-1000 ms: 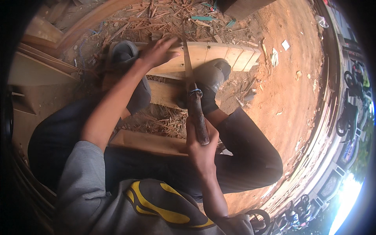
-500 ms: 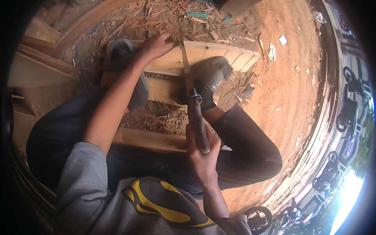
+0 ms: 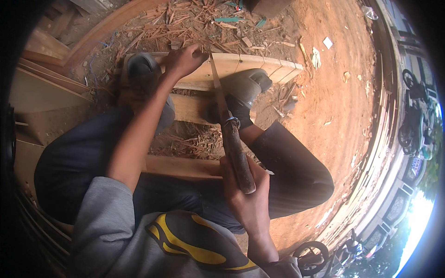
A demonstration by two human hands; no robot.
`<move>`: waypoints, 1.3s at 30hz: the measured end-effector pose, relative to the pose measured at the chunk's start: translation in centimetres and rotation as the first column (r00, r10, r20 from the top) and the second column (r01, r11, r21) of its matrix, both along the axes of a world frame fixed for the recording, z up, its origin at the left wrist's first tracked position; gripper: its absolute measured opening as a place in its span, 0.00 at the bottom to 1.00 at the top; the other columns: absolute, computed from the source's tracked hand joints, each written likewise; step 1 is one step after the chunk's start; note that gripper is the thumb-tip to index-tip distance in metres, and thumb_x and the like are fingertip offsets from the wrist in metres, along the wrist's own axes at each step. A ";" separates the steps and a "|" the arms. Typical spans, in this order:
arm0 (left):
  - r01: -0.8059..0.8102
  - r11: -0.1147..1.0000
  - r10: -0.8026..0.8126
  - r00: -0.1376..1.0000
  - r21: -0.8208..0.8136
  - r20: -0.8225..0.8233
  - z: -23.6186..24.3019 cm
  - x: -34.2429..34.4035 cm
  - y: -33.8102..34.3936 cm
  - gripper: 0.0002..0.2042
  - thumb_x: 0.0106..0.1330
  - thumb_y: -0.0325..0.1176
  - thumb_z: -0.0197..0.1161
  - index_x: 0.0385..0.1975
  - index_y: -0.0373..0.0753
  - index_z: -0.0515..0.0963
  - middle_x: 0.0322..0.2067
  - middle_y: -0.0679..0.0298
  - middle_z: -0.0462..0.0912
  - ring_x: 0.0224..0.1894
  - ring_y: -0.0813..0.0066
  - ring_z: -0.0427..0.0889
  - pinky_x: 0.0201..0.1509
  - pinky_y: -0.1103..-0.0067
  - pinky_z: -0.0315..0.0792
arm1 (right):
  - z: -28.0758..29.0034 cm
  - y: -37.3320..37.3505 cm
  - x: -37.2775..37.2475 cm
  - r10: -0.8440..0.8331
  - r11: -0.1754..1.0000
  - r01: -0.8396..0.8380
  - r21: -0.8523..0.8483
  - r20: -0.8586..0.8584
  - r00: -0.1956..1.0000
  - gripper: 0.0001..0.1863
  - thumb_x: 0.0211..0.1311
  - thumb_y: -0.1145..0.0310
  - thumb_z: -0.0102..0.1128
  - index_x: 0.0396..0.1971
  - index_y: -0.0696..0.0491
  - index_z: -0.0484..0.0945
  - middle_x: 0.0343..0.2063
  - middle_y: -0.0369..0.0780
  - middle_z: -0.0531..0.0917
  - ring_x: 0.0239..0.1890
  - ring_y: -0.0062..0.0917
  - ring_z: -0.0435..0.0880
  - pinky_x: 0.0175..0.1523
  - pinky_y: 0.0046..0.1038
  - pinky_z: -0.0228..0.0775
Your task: The person sits on the ground and uses a hand saw to cut a small wooden plank resting between their feet. They hold the wood steady with one hand and saw back and forth with the other, gradually cutting through the plank.
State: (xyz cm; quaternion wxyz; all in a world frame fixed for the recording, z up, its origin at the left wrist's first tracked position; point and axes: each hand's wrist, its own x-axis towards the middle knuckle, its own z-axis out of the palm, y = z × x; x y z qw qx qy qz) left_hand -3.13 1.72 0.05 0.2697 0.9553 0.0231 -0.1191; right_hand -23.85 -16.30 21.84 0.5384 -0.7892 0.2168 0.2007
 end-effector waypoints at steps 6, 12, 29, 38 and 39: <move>-0.002 0.998 0.005 0.999 -0.061 0.042 -0.4 0.3 0.6 0.25 0.58 0.62 0.56 0.39 0.46 0.78 0.34 0.54 0.85 0.43 0.51 0.83 0.50 0.63 0.73 | -5.3 1.6 1.6 -0.078 0.988 0.067 0.136 0.074 0.994 0.10 0.66 0.71 0.57 0.28 0.62 0.75 0.18 0.30 0.69 0.24 0.09 0.64 0.26 0.19 0.56; -0.043 0.998 0.043 0.999 -0.037 0.009 1.6 -0.3 0.1 0.24 0.58 0.61 0.57 0.36 0.45 0.79 0.31 0.54 0.85 0.39 0.51 0.84 0.47 0.63 0.73 | -4.9 1.6 -1.5 -0.063 0.996 0.054 0.065 0.162 0.985 0.08 0.64 0.72 0.58 0.28 0.61 0.76 0.16 0.33 0.70 0.22 0.11 0.64 0.25 0.22 0.59; -0.031 0.999 0.032 0.999 -0.027 0.025 1.3 -0.4 -0.2 0.21 0.59 0.58 0.57 0.36 0.46 0.79 0.34 0.50 0.84 0.40 0.48 0.83 0.44 0.61 0.73 | -7.7 2.4 2.4 -0.066 0.995 0.052 0.087 0.164 0.984 0.08 0.63 0.73 0.58 0.28 0.63 0.76 0.16 0.32 0.71 0.23 0.10 0.67 0.26 0.20 0.60; -0.055 0.998 0.057 0.996 -0.029 0.067 1.9 -1.0 -0.6 0.18 0.65 0.48 0.48 0.40 0.41 0.77 0.38 0.47 0.83 0.43 0.47 0.81 0.50 0.60 0.71 | -7.4 2.4 3.1 -0.098 0.989 0.081 0.120 0.146 0.984 0.10 0.65 0.73 0.55 0.25 0.62 0.73 0.16 0.31 0.69 0.21 0.10 0.64 0.25 0.22 0.57; -0.038 0.999 0.040 0.994 -0.017 0.103 1.2 -0.9 -0.3 0.17 0.64 0.47 0.50 0.39 0.41 0.78 0.35 0.47 0.84 0.42 0.48 0.82 0.49 0.60 0.70 | -7.6 2.5 2.8 -0.103 0.988 0.083 0.132 0.154 0.983 0.11 0.66 0.73 0.55 0.24 0.61 0.72 0.16 0.30 0.69 0.21 0.09 0.63 0.25 0.22 0.57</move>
